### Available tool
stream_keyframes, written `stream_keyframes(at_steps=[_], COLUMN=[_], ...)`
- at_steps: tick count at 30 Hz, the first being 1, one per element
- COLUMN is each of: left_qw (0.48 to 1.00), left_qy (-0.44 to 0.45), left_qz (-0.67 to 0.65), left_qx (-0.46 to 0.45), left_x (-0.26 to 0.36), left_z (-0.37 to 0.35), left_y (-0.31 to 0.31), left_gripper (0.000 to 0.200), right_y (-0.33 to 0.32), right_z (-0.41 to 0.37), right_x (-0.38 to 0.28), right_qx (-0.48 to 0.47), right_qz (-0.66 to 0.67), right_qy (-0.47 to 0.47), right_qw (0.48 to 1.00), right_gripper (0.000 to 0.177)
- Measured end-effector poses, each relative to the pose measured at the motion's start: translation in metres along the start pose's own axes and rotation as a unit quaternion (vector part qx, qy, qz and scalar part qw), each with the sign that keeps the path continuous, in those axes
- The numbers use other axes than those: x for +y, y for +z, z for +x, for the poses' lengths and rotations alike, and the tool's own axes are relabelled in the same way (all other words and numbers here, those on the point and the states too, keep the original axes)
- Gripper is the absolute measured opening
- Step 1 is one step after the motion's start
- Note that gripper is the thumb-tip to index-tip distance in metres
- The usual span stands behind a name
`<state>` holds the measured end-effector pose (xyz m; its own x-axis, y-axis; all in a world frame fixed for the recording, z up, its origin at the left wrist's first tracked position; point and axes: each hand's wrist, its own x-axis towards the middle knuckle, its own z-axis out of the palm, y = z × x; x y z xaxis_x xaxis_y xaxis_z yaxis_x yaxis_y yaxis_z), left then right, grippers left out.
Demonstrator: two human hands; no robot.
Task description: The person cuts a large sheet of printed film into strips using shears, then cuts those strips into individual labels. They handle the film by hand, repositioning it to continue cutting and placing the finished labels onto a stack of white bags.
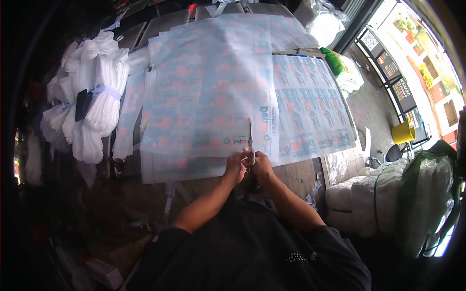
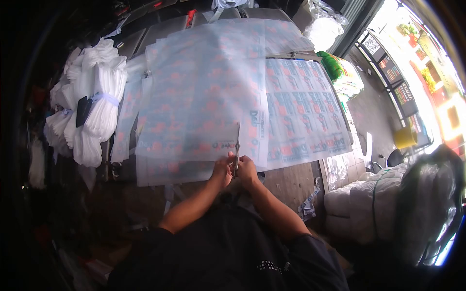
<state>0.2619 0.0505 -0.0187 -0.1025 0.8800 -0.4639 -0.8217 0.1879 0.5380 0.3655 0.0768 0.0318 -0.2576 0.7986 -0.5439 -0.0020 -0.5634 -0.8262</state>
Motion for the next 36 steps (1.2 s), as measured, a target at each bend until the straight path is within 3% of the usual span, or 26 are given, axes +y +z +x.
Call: stream_keyframes(at_steps=[4,6,9,14,16,21,36], left_qw=[1.0,0.999,0.998,0.998,0.998,0.999,0.999], left_qy=[0.0,0.008,0.011,0.015,0.027,0.008,-0.015], left_qz=[-0.013,-0.016,-0.036,-0.041,-0.036,-0.047,-0.04], left_qx=[0.004,-0.051,-0.054,-0.049,-0.05,0.003,0.004], left_x=[-0.007,-0.01,-0.008,-0.004,-0.002,-0.006,-0.018], left_z=[0.002,0.006,-0.004,-0.015,-0.019,-0.032,-0.046], left_y=[-0.01,-0.016,-0.012,-0.008,-0.005,-0.005,-0.033], left_gripper=[0.008,0.011,0.012,0.013,0.013,0.013,0.014], right_y=[0.005,0.003,0.004,0.003,0.003,-0.003,-0.01], right_z=[0.014,0.024,0.033,0.048,0.052,0.07,0.12], right_x=[-0.009,-0.008,-0.016,-0.023,-0.024,-0.032,-0.067], right_qx=[-0.004,0.0,0.003,0.0,0.008,-0.011,-0.031], right_qz=[0.025,0.016,0.009,0.005,-0.003,-0.006,0.051], right_qy=[0.019,0.016,0.009,0.003,-0.002,0.0,-0.013], right_qw=[1.0,1.0,1.0,1.0,1.0,1.0,0.998], right_gripper=[0.05,0.049,0.05,0.049,0.058,0.058,0.058])
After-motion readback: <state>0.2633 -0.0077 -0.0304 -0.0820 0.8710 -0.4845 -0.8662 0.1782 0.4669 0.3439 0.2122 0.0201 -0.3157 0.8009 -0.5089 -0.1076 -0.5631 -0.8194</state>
